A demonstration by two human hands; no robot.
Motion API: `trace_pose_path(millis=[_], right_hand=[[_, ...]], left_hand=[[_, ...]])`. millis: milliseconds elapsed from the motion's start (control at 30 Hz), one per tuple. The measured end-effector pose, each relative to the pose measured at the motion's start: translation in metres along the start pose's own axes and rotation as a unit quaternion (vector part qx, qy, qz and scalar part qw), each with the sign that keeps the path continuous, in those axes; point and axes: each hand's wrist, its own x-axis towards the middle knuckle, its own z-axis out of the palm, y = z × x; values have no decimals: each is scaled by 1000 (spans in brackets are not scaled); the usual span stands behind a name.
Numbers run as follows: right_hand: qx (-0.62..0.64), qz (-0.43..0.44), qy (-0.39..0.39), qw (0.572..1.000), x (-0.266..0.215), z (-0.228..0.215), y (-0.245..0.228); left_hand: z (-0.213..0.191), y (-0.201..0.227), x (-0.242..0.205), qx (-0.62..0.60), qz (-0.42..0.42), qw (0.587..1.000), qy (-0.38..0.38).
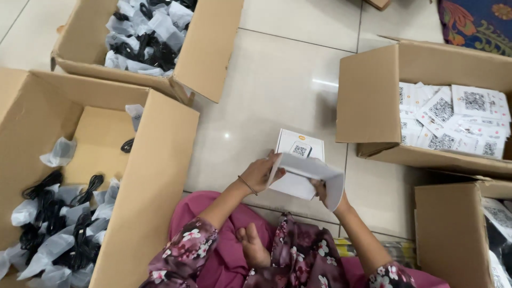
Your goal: The person packs electronic devices and QR code labels into small white boxes while sitting on the floor.
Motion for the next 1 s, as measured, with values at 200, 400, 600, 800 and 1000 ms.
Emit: trace_pose_path(millis=[200, 400, 600, 800, 1000], right_hand=[[98, 121, 100, 983, 47, -21, -24], [158, 120, 116, 973, 77, -28, -8], [105, 146, 144, 973, 91, -38, -14], [164, -54, 4, 985, 72, -101, 2], [94, 13, 7, 995, 90, -99, -24]], left_hand=[[13, 24, 69, -110, -157, 956, 224], [2, 15, 107, -236, -196, 927, 215], [-4, -5, 132, -246, -126, 919, 280], [-47, 11, 127, -533, -56, 840, 83], [-29, 7, 138, -389, -114, 905, 132]])
